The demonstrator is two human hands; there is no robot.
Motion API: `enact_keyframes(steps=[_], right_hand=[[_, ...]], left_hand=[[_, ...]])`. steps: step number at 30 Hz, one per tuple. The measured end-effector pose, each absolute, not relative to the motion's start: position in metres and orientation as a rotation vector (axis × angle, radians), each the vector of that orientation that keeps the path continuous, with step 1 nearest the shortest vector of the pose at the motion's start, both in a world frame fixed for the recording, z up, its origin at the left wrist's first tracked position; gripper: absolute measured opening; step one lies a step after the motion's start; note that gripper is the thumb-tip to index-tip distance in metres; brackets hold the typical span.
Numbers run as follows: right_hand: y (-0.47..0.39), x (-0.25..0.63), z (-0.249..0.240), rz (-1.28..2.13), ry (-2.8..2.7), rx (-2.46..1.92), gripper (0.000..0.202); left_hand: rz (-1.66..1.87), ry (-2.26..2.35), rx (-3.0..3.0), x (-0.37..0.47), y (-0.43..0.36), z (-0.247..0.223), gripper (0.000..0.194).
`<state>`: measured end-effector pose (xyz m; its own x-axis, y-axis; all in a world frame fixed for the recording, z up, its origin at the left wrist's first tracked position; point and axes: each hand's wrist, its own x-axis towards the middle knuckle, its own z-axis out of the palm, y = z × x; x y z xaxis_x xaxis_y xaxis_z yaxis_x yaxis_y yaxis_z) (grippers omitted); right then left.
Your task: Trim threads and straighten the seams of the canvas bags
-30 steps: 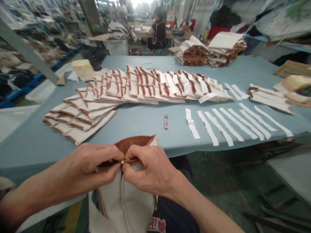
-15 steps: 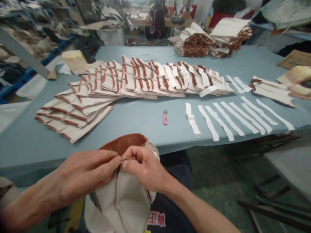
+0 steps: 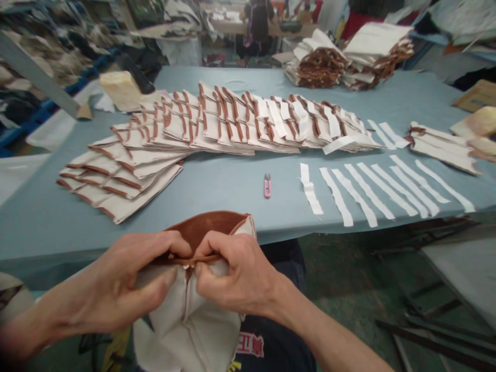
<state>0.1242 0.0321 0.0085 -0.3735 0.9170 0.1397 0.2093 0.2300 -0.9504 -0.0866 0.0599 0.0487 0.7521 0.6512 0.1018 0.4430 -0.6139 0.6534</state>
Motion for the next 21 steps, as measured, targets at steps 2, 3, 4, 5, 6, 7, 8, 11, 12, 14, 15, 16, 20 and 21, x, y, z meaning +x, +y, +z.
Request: enact_keyframes(steps=[2,3,4,5,6,7,8,11,12,14,15,16,20,21], right_hand=[[0.031,0.124,0.009,1.046,-1.828,-1.045,0.01],[0.03,0.124,0.009,0.976,-1.86,-1.042,0.01],[0.029,0.124,0.009,0.912,-1.891,-1.04,0.01],[0.028,0.124,0.01,0.86,-1.922,-1.039,0.01],[0.027,0.125,0.011,0.827,-1.95,-1.039,0.01],[0.026,0.126,0.013,0.813,-1.977,-1.032,0.01],[0.025,0.128,0.014,0.818,-2.007,-1.021,0.01],[0.028,0.135,0.018,0.864,-2.079,-0.961,0.006],[0.031,0.138,0.018,0.875,-2.097,-0.935,0.006],[0.038,0.147,0.016,0.881,-2.107,-0.907,0.013],[0.042,0.152,0.014,0.893,-2.093,-0.912,0.017],[0.046,0.157,0.011,0.923,-2.065,-0.927,0.021],[0.052,0.175,0.005,1.074,-1.979,-0.969,0.031],[0.051,0.178,0.006,1.076,-1.992,-0.963,0.031]], left_hand=[[0.311,0.82,2.306,-0.088,0.063,0.053,0.018],[0.253,0.813,2.322,-0.088,0.064,0.053,0.025],[0.2,0.802,2.352,-0.089,0.065,0.053,0.03],[0.165,0.787,2.395,-0.089,0.066,0.053,0.034],[0.151,0.77,2.441,-0.089,0.066,0.051,0.034],[0.163,0.754,2.485,-0.088,0.065,0.05,0.033],[0.201,0.738,2.521,-0.088,0.065,0.049,0.03],[0.398,0.697,2.54,-0.085,0.06,0.048,0.027],[0.45,0.699,2.512,-0.085,0.058,0.049,0.028],[0.531,0.743,2.414,-0.085,0.054,0.051,0.029],[0.572,0.777,2.351,-0.087,0.052,0.051,0.029],[0.609,0.81,2.283,-0.09,0.05,0.05,0.03],[0.72,0.9,2.062,-0.106,0.046,0.038,0.037],[0.732,0.908,2.077,-0.11,0.046,0.036,0.038]])
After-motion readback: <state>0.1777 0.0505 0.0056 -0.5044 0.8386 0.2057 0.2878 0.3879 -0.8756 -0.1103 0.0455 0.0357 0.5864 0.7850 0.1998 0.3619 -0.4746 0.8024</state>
